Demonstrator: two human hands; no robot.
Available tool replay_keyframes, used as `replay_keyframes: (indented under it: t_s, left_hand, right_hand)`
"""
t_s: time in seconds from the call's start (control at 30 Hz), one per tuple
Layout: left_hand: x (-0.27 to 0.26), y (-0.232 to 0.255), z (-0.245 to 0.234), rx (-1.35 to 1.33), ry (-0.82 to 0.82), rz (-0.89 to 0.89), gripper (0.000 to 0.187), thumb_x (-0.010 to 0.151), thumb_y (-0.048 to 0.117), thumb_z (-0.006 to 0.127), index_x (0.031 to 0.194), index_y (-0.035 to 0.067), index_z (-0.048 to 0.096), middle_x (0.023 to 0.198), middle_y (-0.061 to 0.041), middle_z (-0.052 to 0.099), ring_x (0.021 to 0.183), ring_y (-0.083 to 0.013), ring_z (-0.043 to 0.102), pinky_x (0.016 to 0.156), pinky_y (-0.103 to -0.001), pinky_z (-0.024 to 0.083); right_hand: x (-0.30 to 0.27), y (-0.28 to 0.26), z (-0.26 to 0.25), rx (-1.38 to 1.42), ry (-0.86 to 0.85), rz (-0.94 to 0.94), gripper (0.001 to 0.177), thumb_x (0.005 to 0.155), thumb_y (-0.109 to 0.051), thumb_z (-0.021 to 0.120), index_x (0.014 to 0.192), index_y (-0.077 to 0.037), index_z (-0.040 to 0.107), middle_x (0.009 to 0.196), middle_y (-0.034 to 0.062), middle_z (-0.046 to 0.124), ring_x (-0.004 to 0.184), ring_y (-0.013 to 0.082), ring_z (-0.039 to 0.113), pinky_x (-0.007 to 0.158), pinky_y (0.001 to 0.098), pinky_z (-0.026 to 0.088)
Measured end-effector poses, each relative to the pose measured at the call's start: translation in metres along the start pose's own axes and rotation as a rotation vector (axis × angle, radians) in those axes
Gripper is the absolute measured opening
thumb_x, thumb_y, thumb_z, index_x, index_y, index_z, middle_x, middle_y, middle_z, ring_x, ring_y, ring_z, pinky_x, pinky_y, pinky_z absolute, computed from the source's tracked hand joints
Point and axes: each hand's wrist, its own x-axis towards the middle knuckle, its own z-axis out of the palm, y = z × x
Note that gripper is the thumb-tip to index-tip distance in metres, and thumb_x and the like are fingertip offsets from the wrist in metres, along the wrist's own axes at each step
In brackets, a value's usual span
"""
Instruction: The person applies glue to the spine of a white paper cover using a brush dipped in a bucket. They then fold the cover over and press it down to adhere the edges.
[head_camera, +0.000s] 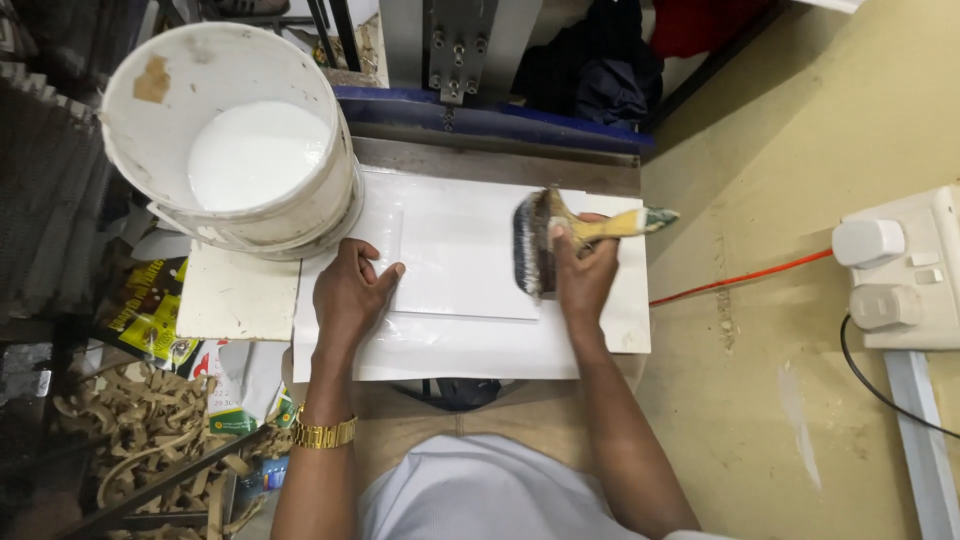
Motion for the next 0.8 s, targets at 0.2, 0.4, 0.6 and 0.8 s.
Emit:
replay_keyframes:
  t_s: [0.2,0.4,0.6,0.8]
  left_hand:
    - [-0.005,-0.009,0.011,-0.021,0.103,0.131,0.033,0.093,0.036,0.071,0.109,0.008,0.062,0.067,-0.006,0.061,0.072,-0.0336,0.067,0.077,-0.046,0.050]
    - [-0.015,-0.028,0.025,-0.218,0.359,0.263,0.034,0.111,0.039,0.042,0.114,0.009,0.057,0.070,-0.007,0.057,0.069,-0.0275,0.061,0.075,-0.043,0.048]
    - [-0.011,-0.033,0.028,-0.179,0.414,0.281,0.031,0.111,0.038,0.040,0.110,0.012,0.057,0.064,-0.006,0.050,0.066,-0.0291,0.058,0.073,-0.043,0.049]
    - [-0.014,-0.032,0.026,-0.220,0.376,0.283,0.037,0.112,0.042,0.037,0.109,0.012,0.058,0.063,-0.007,0.051,0.063,-0.0282,0.058,0.071,-0.043,0.049]
  right_hand:
    - [0.042,-0.033,-0.034,-0.185,0.054,-0.260,0.036,0.098,-0.017,0.075,0.126,-0.006,0.057,0.116,0.0230,0.066,0.108,0.0402,0.067,0.095,0.0509,0.053]
    - [0.070,-0.082,0.038,-0.078,-0.401,-0.456,0.033,0.091,-0.025,0.082,0.118,-0.010,0.070,0.108,0.0120,0.071,0.107,0.0331,0.071,0.096,0.0439,0.055]
    - [0.092,-0.061,0.114,-0.148,-0.725,-0.445,0.035,0.090,-0.025,0.079,0.122,-0.016,0.068,0.106,0.0087,0.074,0.107,0.0313,0.071,0.100,0.0481,0.053]
    - [0.057,-0.076,0.048,-0.215,-0.480,-0.432,0.046,0.095,-0.020,0.077,0.135,-0.004,0.061,0.128,0.0198,0.068,0.123,0.0390,0.063,0.108,0.0548,0.046]
